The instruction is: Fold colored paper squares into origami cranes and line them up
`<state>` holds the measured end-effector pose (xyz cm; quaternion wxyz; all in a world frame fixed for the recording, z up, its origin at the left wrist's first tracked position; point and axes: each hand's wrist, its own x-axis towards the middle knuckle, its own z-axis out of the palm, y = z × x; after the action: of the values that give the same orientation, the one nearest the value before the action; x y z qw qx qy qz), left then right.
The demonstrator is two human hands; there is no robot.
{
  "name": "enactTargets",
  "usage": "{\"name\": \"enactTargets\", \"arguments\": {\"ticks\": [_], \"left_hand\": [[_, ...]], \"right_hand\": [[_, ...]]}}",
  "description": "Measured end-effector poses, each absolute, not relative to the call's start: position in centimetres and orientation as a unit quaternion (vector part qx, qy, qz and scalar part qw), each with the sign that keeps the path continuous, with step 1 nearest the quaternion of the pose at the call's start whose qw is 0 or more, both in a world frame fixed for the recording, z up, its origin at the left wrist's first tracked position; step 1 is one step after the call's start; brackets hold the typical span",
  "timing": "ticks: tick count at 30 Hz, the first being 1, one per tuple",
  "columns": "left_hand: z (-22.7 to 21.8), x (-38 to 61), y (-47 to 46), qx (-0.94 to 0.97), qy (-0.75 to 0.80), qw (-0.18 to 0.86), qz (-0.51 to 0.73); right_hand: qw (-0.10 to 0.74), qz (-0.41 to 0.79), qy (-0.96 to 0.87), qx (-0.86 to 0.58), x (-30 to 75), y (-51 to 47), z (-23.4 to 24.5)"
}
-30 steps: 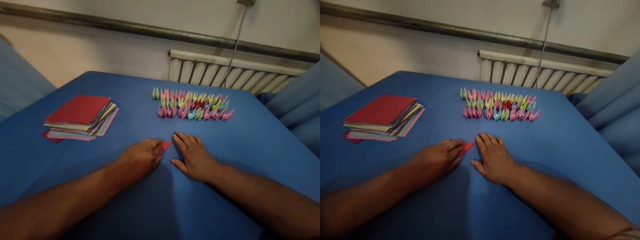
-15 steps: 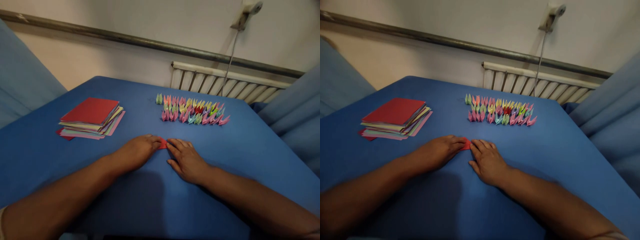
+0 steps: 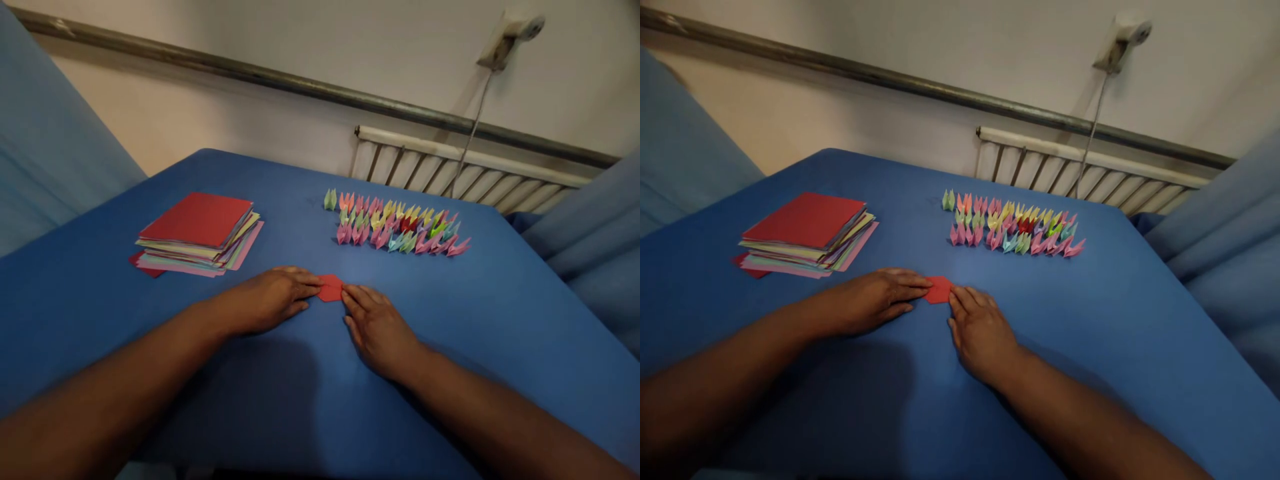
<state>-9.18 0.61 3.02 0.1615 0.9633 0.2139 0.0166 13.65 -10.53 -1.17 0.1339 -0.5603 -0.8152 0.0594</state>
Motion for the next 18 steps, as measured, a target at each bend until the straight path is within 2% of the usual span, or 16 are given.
{"name": "enactTargets", "arguments": {"ticks": [6, 10, 12, 15, 18], "left_hand": [[4.4, -12.5, 3.0, 0.947, 0.307, 0.093, -0.023], [4.6, -12.1, 2.7, 0.936, 0.338, 0.058, 0.073], [4.2, -10.8, 1.6, 0.945, 0.289, 0.085, 0.13], [3.0, -8.6, -0.2, 0.964, 0.185, 0.159, 0.105], [1.9, -7.3, -0.9, 0.967, 0.17, 0.163, 0.095]], "right_hand": [[0.098, 0.046, -0.819, -0.564, 13.3, -10.6, -0.9], [0.101, 0.041, -0.826, -0.553, 13.4, -10.3, -0.9], [0.102, 0.039, -0.829, -0.548, 13.6, -10.2, -0.8], [0.1, 0.036, -0.829, -0.549, 13.8, -10.2, -0.7], [0.095, 0.029, -0.826, -0.555, 14.0, -10.3, -0.6]]}}
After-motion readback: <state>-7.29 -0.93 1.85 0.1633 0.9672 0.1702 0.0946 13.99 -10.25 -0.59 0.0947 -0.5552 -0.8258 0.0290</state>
